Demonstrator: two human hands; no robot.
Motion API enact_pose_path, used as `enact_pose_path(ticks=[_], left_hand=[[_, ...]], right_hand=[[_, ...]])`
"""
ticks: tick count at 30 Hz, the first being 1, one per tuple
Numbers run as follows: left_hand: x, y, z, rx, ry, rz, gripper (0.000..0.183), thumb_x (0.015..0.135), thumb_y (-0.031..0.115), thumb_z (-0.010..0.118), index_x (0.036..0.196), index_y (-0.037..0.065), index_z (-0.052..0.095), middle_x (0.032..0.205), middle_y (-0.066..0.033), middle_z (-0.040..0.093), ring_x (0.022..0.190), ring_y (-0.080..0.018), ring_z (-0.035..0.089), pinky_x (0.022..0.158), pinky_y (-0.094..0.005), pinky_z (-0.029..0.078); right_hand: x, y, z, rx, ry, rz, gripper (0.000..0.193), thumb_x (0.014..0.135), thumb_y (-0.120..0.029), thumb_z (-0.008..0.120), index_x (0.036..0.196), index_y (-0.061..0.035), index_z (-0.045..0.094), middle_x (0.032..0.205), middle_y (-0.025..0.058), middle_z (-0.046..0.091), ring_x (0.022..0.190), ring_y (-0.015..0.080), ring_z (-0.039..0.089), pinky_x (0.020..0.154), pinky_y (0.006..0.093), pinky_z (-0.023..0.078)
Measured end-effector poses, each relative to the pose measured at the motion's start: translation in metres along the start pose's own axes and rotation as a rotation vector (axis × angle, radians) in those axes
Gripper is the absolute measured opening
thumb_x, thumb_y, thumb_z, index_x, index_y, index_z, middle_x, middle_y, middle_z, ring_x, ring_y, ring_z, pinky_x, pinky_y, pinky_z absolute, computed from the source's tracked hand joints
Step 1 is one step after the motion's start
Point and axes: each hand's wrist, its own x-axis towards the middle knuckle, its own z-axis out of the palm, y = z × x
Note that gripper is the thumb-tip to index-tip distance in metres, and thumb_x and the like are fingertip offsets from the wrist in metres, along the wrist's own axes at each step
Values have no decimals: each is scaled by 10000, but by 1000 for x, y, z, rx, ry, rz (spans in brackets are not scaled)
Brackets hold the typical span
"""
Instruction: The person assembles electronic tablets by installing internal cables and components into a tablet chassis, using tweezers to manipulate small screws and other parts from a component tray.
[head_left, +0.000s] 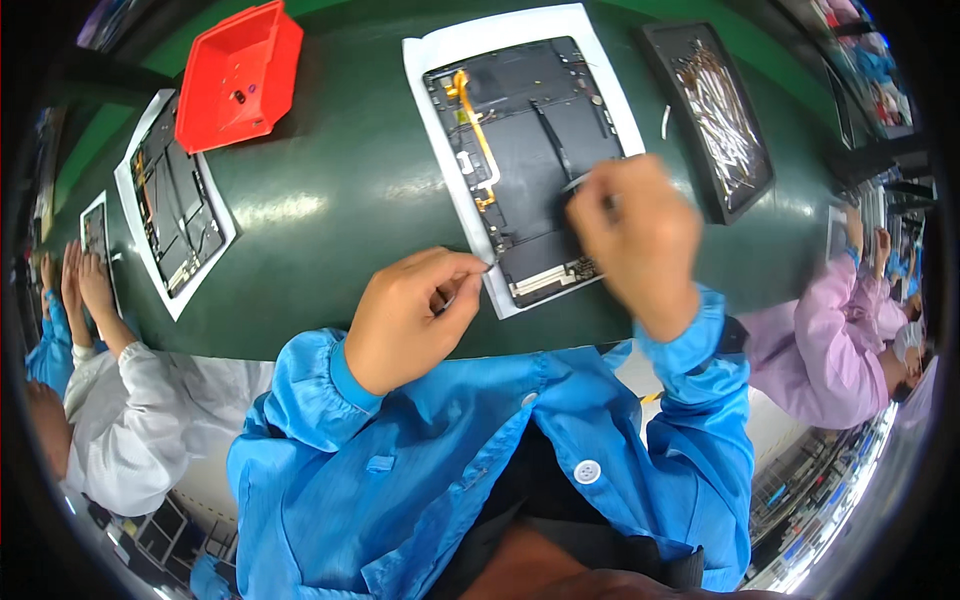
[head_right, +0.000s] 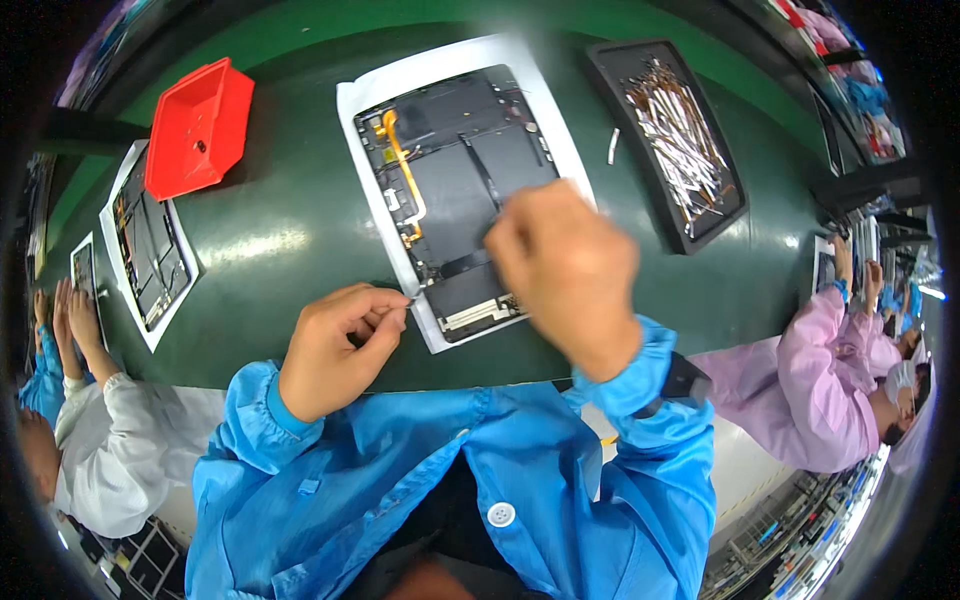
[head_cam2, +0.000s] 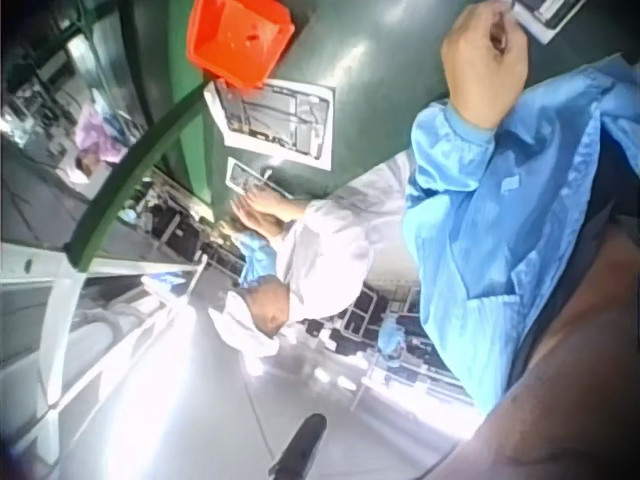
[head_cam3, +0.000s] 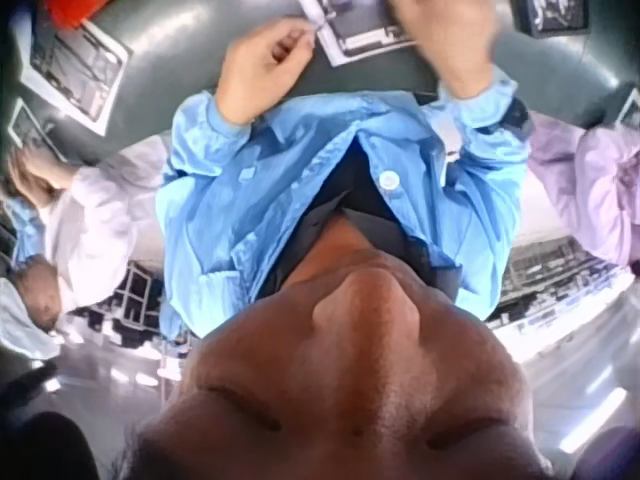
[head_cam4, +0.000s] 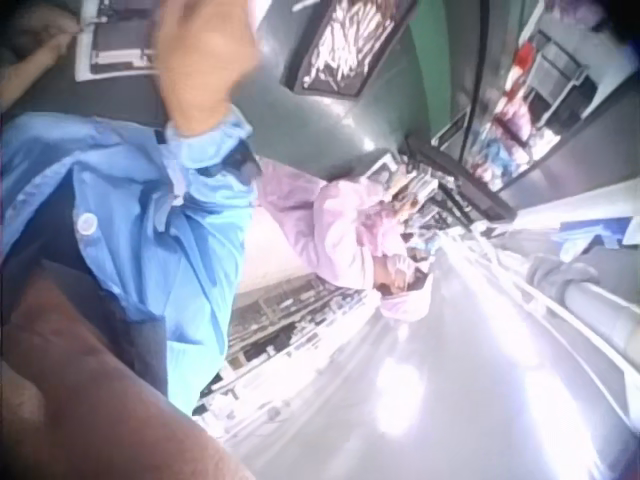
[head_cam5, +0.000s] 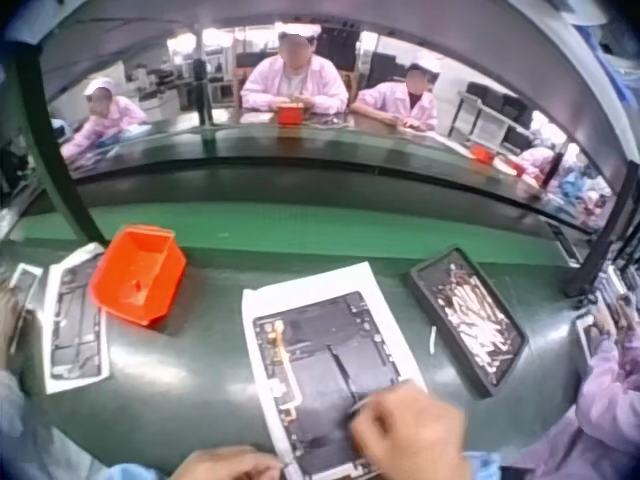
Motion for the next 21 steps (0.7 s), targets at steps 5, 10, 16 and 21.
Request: enact_pose_path(ticks=[5, 10, 16, 21], left_hand=[[-2, -5, 2, -151, -48, -72, 188, 980, -4, 684, 1163, -40, 686, 925, -85, 728, 729, -120, 689, 649, -249, 548], [2, -4, -2, -444, -80, -218, 315, 1010, 14, 672, 1297, -35, 551, 937, -85, 725, 777, -116, 682, 688, -257, 560], [10, 3, -1, -612, -50, -175, 375, 1022, 9, 659, 1352, -16, 483, 943, -84, 710, 790, -114, 666, 706, -266, 559], [3, -7, 1, -365, 33, 124, 398, 981, 35, 662, 1348, -24, 521, 1106, -141, 686, 1038, -207, 671, 940, -370, 532]], right_hand=[[15, 64, -37, -581, 56, 146, 112, 877, -145, 791, 865, -83, 698, 835, 79, 689, 698, 320, 691, 596, 405, 531], [13, 28, -36, -48, -83, -246, 193, 842, -51, 796, 1029, -26, 754, 965, 125, 726, 815, 312, 709, 670, 404, 571], [8, -12, 8, 273, -254, -578, 380, 717, -73, 833, 1085, -54, 739, 1034, 73, 684, 871, 253, 693, 729, 355, 571], [10, -3, 19, 421, -242, -356, 242, 757, -57, 834, 984, -61, 751, 1035, 70, 699, 917, 275, 681, 761, 404, 525]])
